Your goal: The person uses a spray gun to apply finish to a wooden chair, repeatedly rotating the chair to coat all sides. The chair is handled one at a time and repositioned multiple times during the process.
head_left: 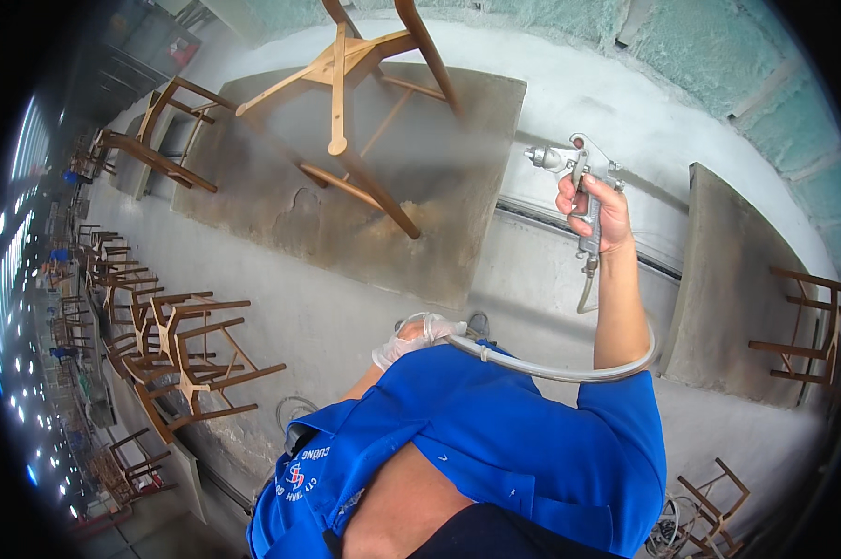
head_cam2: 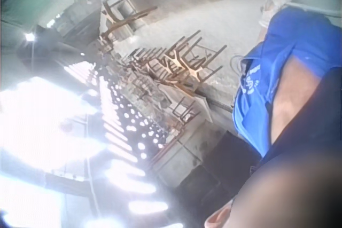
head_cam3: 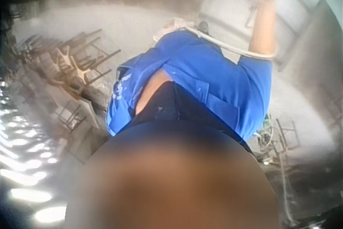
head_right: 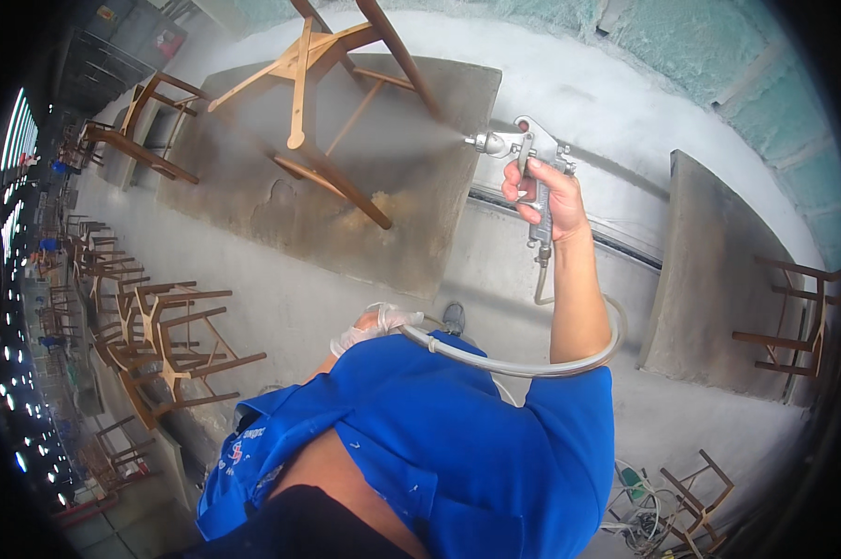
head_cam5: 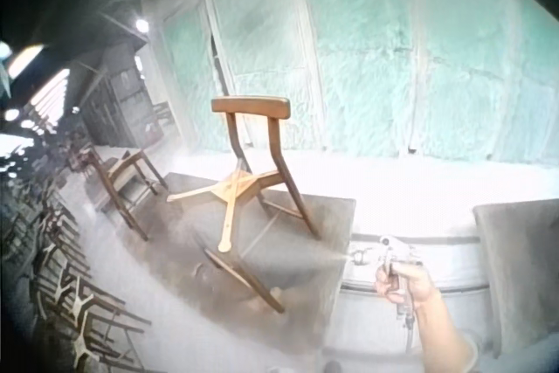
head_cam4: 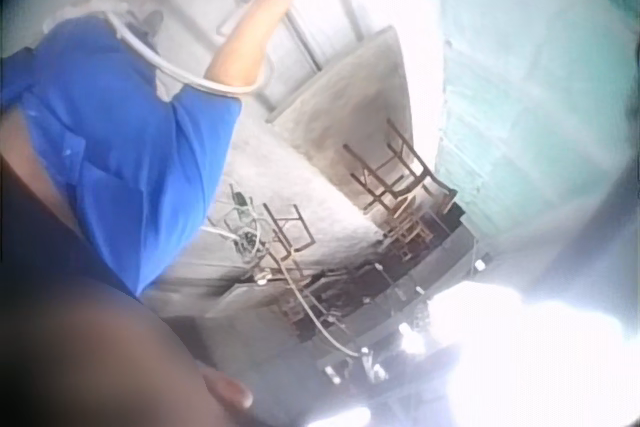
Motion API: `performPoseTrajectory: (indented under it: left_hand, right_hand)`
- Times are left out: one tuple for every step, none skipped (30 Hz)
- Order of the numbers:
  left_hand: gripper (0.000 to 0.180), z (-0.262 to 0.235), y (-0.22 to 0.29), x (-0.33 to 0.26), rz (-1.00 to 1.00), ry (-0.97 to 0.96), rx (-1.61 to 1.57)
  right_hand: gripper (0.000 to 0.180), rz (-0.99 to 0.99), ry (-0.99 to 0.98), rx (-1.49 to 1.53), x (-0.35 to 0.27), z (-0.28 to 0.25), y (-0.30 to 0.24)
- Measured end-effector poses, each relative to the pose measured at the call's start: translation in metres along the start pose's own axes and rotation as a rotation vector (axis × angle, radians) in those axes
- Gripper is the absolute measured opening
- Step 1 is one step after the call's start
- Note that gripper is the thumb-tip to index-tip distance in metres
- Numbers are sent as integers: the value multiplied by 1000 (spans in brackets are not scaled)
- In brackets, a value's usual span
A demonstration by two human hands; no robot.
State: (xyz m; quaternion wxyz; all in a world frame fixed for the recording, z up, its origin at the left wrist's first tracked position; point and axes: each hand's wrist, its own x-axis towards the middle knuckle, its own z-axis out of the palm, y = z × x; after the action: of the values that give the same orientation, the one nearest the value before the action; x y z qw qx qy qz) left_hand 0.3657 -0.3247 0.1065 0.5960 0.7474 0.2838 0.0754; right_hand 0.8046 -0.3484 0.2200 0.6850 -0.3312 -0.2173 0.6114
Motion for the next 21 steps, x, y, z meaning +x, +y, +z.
performPoseTrajectory:
  left_hand:
    - [34,0,1,-2,5,6,4]
    - [34,0,2,-3,8,11,9]
    - [34,-1,3,-5,12,16,15]
    - [34,-2,4,-5,17,23,23]
    - [34,-4,5,-8,19,34,28]
    - [34,-4,6,-10,22,44,32]
    - [34,-6,7,-13,26,56,38]
    - [34,-7,8,-16,28,66,47]
    - [34,-8,10,-19,26,81,53]
    - [34,-11,11,-24,21,100,61]
    - [34,-13,12,-28,20,112,72]
    - [34,-15,14,-32,18,127,82]
    - [35,-17,15,-37,16,142,93]
    - [35,-19,16,-41,11,160,104]
    - [35,-21,17,-46,8,175,112]
    - [35,-24,18,-50,4,192,120]
    - [35,-26,19,-55,-2,205,126]
    - [35,-26,20,-59,-7,220,131]
    - [35,-28,21,-63,-12,234,134]
    - [35,-28,21,-66,-16,245,135]
    - [35,-29,21,-70,-19,261,135]
  right_hand:
    - [31,5,19,-61,-3,-2,0]
    - [29,38,131,-233,-3,-3,3]
    - [26,90,196,-326,-1,-3,9]
    - [24,129,242,-416,4,-2,19]
    - [21,167,292,-513,10,-1,30]
    - [31,139,386,-511,18,3,48]
    - [37,95,419,-520,26,6,62]
    - [43,50,450,-527,36,7,75]
    - [50,-9,469,-530,47,9,89]
    - [55,-15,504,-533,61,12,102]
    - [60,-37,529,-531,82,14,112]
    - [66,-77,533,-523,104,17,122]
    - [64,-165,589,-613,130,24,134]
    - [63,-190,601,-647,153,28,137]
    - [62,-215,614,-682,175,33,139]
    - [61,-239,628,-716,195,41,140]
    - [61,-188,637,-771,204,44,137]
    - [62,-189,592,-721,213,50,133]
    - [62,-155,551,-679,220,56,126]
    - [62,-139,483,-633,224,62,120]
    - [62,-136,460,-626,226,67,114]
